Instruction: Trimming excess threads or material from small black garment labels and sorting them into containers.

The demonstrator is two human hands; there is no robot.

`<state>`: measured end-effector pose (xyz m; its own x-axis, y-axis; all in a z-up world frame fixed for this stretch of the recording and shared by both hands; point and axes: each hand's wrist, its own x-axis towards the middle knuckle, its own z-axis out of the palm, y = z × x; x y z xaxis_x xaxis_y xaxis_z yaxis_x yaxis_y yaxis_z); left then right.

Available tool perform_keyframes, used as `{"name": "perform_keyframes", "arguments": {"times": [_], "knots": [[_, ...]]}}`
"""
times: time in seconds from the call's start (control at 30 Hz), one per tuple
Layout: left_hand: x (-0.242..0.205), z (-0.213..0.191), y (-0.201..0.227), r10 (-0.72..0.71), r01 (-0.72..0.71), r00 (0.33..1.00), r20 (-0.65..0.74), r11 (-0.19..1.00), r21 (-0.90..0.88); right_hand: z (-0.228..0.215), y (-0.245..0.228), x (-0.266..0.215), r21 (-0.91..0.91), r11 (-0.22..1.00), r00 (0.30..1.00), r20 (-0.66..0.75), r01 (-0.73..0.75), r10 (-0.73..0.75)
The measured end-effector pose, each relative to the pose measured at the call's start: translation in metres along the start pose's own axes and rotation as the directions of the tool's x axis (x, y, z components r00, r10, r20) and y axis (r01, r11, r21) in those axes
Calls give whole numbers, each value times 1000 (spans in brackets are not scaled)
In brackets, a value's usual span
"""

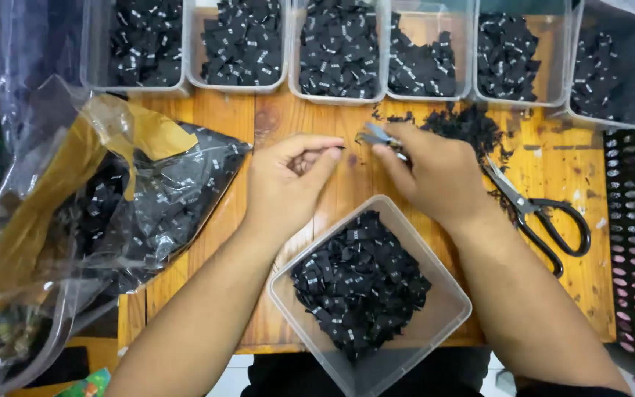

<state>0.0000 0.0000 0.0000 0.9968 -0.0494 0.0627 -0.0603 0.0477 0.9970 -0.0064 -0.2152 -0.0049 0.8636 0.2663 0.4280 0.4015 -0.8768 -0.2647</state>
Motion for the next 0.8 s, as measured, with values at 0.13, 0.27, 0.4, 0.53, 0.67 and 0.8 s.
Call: {"name": "perform_keyframes", "arguments": {"times": [0.13,0.27,0.4,0.53,0.67,0.8], "knots": [[2,0,1,8,-8,1000,-7,1000,-21,-9,1,-3,-172,985,981,188,-6,39],[2,-3,3,84,-84,996,-24,996,2,-11,-3,-2,-247,968,996,93,40,-17],[12,-5,4,65,-65,996,-53,998,14,-8,5,-5,-300,954,993,115,11,24],[29,2,31,34,-21,996,-78,988,154,-4,8,-5,-253,967,983,161,-42,85],[50,10,27,92,-54,986,-137,964,259,-10,1,1,-226,972,957,262,-68,128],[65,13,11,122,-67,974,-191,959,275,-10,1,0,-159,987,981,188,-11,41]]}}
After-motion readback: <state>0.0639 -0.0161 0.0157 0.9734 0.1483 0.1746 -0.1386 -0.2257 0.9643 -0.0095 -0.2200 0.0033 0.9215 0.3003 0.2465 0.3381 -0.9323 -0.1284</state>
